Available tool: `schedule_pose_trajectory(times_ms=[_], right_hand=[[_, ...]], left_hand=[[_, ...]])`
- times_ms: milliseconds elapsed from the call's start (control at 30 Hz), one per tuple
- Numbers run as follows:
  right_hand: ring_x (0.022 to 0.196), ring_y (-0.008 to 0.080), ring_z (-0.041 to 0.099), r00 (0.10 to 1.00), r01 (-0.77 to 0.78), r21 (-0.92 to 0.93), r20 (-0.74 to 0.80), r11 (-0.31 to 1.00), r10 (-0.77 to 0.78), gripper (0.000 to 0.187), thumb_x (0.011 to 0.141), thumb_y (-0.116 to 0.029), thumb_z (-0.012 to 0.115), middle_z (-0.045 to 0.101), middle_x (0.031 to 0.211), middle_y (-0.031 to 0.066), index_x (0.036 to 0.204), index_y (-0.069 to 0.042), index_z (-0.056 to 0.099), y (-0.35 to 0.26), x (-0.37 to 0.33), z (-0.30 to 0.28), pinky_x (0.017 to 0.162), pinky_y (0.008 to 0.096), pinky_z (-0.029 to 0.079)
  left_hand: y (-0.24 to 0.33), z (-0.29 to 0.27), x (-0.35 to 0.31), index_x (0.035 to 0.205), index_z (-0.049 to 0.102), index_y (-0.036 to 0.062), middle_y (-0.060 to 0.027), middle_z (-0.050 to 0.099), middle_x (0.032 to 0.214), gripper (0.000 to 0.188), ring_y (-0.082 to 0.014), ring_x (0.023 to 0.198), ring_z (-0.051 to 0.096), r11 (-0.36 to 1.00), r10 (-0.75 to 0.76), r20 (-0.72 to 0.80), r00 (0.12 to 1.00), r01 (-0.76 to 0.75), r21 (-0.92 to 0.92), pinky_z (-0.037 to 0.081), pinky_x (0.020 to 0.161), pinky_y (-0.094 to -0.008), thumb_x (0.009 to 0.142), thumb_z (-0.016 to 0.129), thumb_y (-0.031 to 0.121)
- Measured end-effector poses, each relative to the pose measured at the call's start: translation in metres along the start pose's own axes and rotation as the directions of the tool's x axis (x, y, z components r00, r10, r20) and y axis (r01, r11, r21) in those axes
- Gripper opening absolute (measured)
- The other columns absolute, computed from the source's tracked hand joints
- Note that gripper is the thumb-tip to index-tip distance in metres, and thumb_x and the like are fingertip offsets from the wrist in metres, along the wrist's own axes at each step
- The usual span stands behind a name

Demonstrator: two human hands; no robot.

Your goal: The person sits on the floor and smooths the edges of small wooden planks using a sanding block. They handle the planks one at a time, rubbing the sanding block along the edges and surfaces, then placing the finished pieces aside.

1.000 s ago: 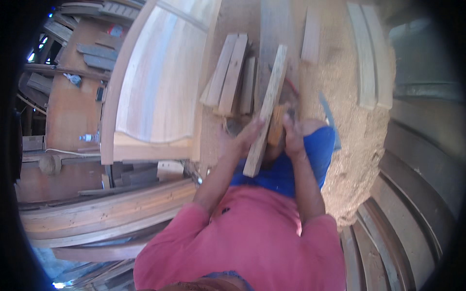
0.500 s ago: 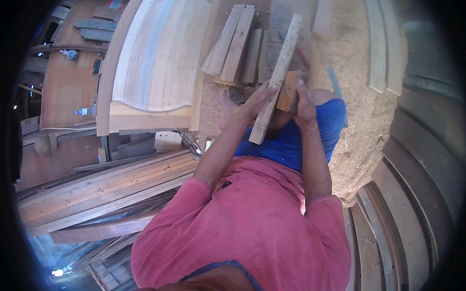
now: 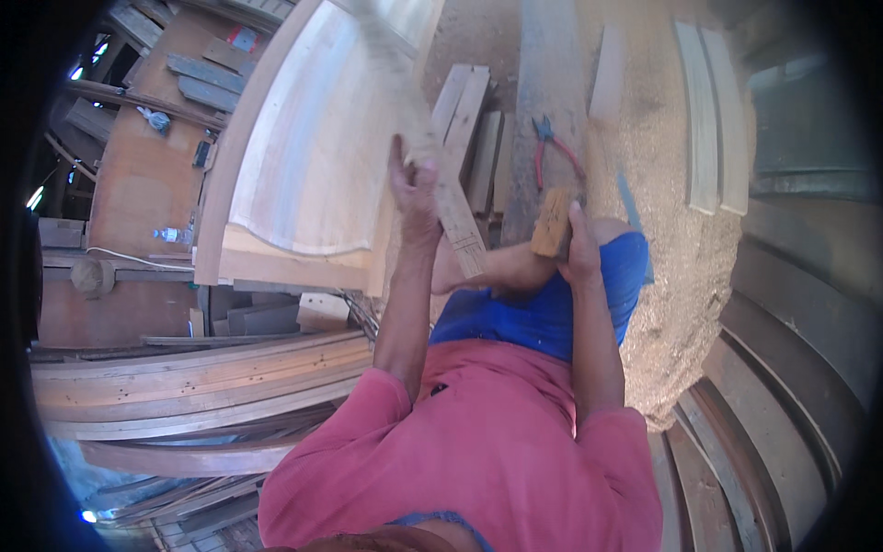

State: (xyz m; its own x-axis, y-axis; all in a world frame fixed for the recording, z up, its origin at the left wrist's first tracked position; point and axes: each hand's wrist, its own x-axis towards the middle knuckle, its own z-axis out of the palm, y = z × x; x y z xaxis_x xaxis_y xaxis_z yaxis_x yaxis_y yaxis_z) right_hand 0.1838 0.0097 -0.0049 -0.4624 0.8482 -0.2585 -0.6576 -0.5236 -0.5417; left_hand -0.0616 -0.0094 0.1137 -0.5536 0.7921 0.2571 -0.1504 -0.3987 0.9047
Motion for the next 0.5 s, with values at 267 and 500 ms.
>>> schedule_pose_trajectory(times_ms=[267,500], right_hand=[[0.094,0.0236,0.072,1.000,0.021,-0.098,0.009,0.995,-0.020,0.050,0.110,-0.049,0.052,0.072,0.109,0.0101,0.134,-0.005,0.060,0.007,0.008,0.003,0.083,0.0401,0.061],[0.096,0.0232,0.071,0.998,0.045,-0.113,-0.036,0.993,-0.049,0.046,0.111,-0.043,0.053,0.070,0.112,0.0101,0.135,-0.004,0.058,0.008,0.006,0.009,0.085,0.0387,0.061]], left_hand=[[0.111,-0.025,0.043,0.140,0.054,0.0075,-0.0095,0.064,0.128,0.054,-0.0248,0.122,0.063,0.961,0.038,0.092,0.995,-0.011,-0.277,0.052,0.110,-0.0472,0.092,0.076,0.014],[0.100,-0.013,0.014,0.137,0.057,0.0076,-0.0097,0.064,0.131,0.048,-0.0237,0.123,0.063,0.912,0.060,-0.208,0.976,-0.139,-0.386,0.054,0.110,-0.0502,0.096,0.078,0.020]])
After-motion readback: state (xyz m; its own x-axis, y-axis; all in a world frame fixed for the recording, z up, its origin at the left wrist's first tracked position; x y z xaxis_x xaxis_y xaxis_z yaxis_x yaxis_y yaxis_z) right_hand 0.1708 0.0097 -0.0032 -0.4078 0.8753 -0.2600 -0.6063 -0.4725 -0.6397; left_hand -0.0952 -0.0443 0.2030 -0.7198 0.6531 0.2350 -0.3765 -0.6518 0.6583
